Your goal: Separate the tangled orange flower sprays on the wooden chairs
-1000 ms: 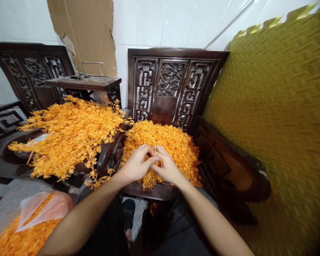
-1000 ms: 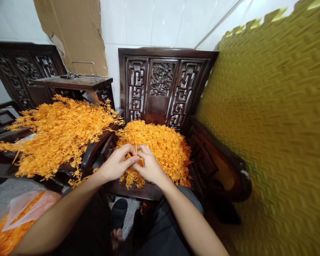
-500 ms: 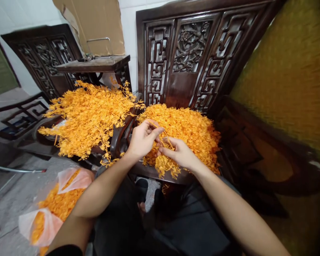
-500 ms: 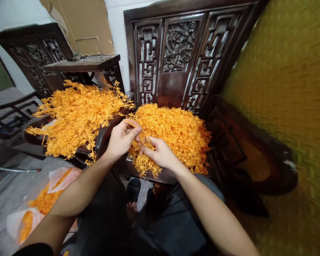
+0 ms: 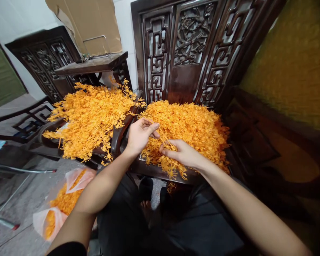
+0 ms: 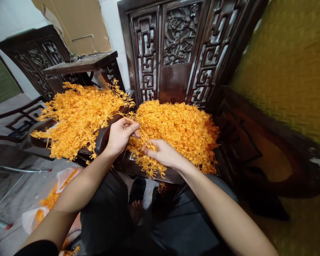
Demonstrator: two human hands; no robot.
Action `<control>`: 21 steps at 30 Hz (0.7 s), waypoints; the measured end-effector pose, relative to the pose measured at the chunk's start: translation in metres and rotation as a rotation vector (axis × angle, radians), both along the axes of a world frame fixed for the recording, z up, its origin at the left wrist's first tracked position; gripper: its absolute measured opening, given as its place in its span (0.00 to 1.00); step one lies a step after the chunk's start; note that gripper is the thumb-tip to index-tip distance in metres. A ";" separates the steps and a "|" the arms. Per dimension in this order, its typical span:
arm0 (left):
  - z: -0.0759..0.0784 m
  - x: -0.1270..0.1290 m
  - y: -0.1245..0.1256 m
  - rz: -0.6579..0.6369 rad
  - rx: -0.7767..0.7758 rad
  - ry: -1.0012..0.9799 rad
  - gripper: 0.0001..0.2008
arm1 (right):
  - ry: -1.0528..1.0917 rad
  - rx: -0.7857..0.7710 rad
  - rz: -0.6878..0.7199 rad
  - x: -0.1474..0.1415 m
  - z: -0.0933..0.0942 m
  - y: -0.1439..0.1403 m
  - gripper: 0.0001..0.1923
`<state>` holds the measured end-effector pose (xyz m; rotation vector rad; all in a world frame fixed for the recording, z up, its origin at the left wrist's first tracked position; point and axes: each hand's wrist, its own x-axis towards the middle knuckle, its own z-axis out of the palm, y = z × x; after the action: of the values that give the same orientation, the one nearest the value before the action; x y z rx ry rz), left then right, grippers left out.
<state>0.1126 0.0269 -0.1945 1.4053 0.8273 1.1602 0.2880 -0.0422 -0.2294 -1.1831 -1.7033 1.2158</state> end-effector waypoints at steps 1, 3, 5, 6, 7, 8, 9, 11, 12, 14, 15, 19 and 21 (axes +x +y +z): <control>-0.002 0.001 0.002 -0.002 -0.020 -0.016 0.22 | 0.001 -0.010 0.007 0.000 -0.001 0.001 0.12; -0.009 0.004 0.005 -0.002 -0.062 -0.053 0.23 | 0.017 -0.053 0.012 0.000 -0.004 0.001 0.12; -0.015 0.007 0.007 -0.016 -0.111 -0.082 0.23 | 0.082 -0.121 -0.029 0.000 -0.007 0.001 0.10; -0.018 0.009 0.006 -0.037 -0.128 -0.089 0.23 | 0.128 -0.161 -0.065 0.001 -0.010 0.000 0.09; -0.020 0.010 0.005 -0.064 -0.128 -0.090 0.22 | 0.175 -0.200 -0.110 0.001 -0.012 -0.001 0.08; -0.022 0.010 0.003 -0.087 -0.098 -0.079 0.22 | 0.217 -0.233 -0.161 0.003 -0.013 -0.001 0.08; -0.022 0.010 -0.001 -0.093 -0.033 -0.048 0.21 | 0.251 -0.261 -0.211 0.004 -0.014 -0.002 0.08; -0.020 0.008 -0.010 -0.066 0.204 0.095 0.18 | 0.291 -0.295 -0.289 0.007 -0.014 -0.003 0.10; -0.018 0.007 -0.015 -0.058 0.350 0.199 0.14 | 0.300 -0.294 -0.312 0.009 -0.014 -0.003 0.12; -0.015 0.005 -0.024 -0.098 0.592 0.414 0.07 | 0.273 -0.241 -0.308 0.010 -0.011 -0.004 0.14; -0.014 0.006 -0.028 -0.144 0.665 0.495 0.06 | 0.233 -0.197 -0.290 0.010 -0.010 -0.004 0.14; -0.019 0.010 -0.029 -0.244 0.720 0.586 0.08 | 0.026 -0.076 -0.246 0.007 -0.009 -0.004 0.11; -0.021 0.011 -0.027 -0.256 0.721 0.590 0.08 | -0.037 -0.066 -0.232 0.007 -0.010 -0.003 0.08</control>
<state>0.1234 -0.0003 -0.2155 2.4477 0.6030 0.8746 0.2949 -0.0453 -0.2391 -1.4072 -1.5133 1.1203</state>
